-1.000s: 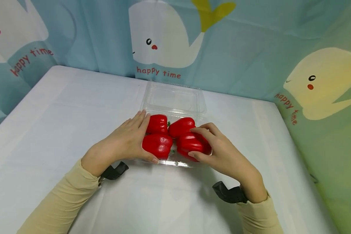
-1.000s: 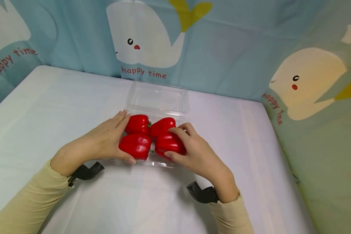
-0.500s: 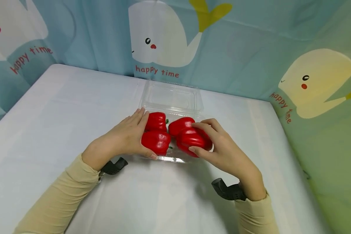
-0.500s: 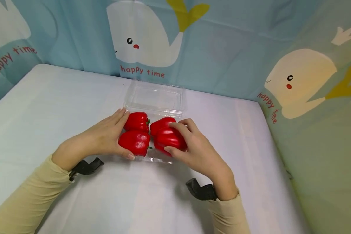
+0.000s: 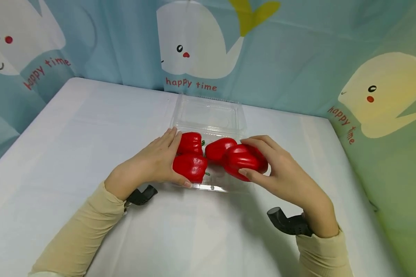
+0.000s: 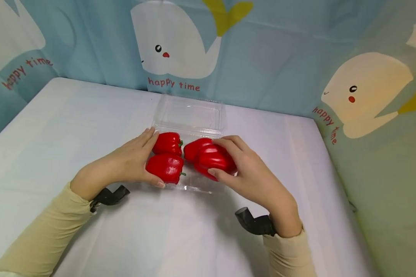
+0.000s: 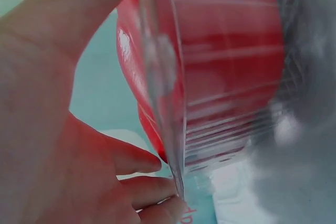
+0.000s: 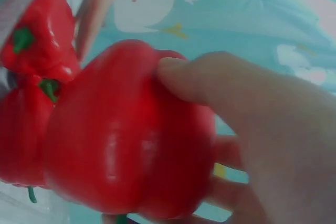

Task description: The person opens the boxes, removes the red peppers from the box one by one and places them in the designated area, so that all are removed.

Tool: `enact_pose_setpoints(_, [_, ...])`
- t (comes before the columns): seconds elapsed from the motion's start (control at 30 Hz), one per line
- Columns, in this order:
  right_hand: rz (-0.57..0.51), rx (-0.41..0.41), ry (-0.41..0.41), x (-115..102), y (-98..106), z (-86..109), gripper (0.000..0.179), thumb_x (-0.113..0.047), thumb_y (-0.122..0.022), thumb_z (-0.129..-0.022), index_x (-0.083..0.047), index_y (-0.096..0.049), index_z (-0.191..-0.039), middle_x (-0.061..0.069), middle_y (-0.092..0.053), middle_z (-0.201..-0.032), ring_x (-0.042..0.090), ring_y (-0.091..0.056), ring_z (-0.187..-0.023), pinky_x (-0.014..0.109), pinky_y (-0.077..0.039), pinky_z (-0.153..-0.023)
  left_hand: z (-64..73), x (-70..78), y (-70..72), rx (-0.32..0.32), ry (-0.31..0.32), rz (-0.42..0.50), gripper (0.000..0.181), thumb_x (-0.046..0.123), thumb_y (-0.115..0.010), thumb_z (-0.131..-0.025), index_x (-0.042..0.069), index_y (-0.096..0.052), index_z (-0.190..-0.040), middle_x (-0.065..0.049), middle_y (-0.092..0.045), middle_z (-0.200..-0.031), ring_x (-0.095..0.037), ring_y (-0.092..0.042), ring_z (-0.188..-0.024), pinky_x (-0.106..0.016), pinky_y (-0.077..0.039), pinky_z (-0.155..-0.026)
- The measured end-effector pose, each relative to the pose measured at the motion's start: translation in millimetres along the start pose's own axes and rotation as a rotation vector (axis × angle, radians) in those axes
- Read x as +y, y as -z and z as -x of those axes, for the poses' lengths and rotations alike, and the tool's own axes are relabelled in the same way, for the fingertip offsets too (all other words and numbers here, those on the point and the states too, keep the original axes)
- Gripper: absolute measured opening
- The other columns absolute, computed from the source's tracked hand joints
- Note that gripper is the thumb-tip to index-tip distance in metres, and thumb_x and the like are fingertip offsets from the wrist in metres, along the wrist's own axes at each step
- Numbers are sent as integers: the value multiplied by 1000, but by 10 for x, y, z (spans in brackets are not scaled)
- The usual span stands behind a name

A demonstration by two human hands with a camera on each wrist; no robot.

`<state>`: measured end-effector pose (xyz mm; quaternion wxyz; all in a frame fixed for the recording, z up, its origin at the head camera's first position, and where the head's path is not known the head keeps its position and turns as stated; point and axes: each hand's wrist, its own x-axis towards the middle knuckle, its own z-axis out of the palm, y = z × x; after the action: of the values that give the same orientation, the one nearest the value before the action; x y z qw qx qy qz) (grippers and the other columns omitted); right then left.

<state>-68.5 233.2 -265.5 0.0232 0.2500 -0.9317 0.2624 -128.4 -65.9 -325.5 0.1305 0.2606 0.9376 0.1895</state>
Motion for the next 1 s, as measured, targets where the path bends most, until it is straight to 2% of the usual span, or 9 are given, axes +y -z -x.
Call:
enact_pose_setpoints(0.17, [9, 51, 29, 95, 22, -34, 56, -9, -73, -87, -11, -51, -138, -2, -56, -131, 9, -55, -112, 20, -57, -73, -12, 51, -23, -13, -9, 9, 136, 69, -80, -64, -2, -11, -158, -19, -5, -167, -37, -6, -155, -55, -23, -122])
enact_pose_setpoints(0.33, [38, 106, 3, 232, 46, 7, 54, -9, -74, -87, -10, -53, -137, 0, -57, -129, 12, -57, -113, 8, -50, -81, -6, 117, -93, -21, -18, 29, 136, 69, -80, -64, -1, -10, -158, -18, -4, -167, -36, -6, -155, -54, -22, -123])
enact_pose_setpoints(0.47, [45, 162, -51, 344, 76, 40, 55, -8, -74, -87, -7, -53, -137, 4, -57, -130, 15, -56, -112, 1, -42, -82, -22, 128, -55, -19, -23, 4, 136, 68, -80, -64, -1, -9, -158, -18, -3, -167, -35, -5, -155, -53, -21, -123])
enact_pose_setpoints(0.7, [48, 251, -108, 507, 167, -71, 54, -10, -72, -88, -9, -52, -139, 9, -57, -128, 16, -52, -107, 10, -39, -76, -69, 96, 76, -6, -22, -17, 136, 67, -81, -64, -1, -10, -158, -18, -5, -167, -36, -7, -155, -54, -23, -122])
enact_pose_setpoints(0.9, [30, 226, -180, 677, 100, -126, 55, -15, -71, -90, -8, -50, -141, 14, -54, -132, 28, -53, -115, 12, -41, -81, -22, 17, 21, -13, 2, 2, 137, 69, -81, -63, -1, -11, -158, -19, -5, -167, -36, -6, -155, -54, -22, -122])
enact_pose_setpoints(1.0, [33, 221, -224, 737, 84, -142, 56, -17, -70, -91, -9, -49, -142, 13, -52, -135, 32, -52, -117, 25, -48, -86, 14, -11, -4, 2, 7, 10, 137, 69, -81, -63, -2, -12, -157, -19, -6, -167, -37, -7, -155, -55, -23, -122])
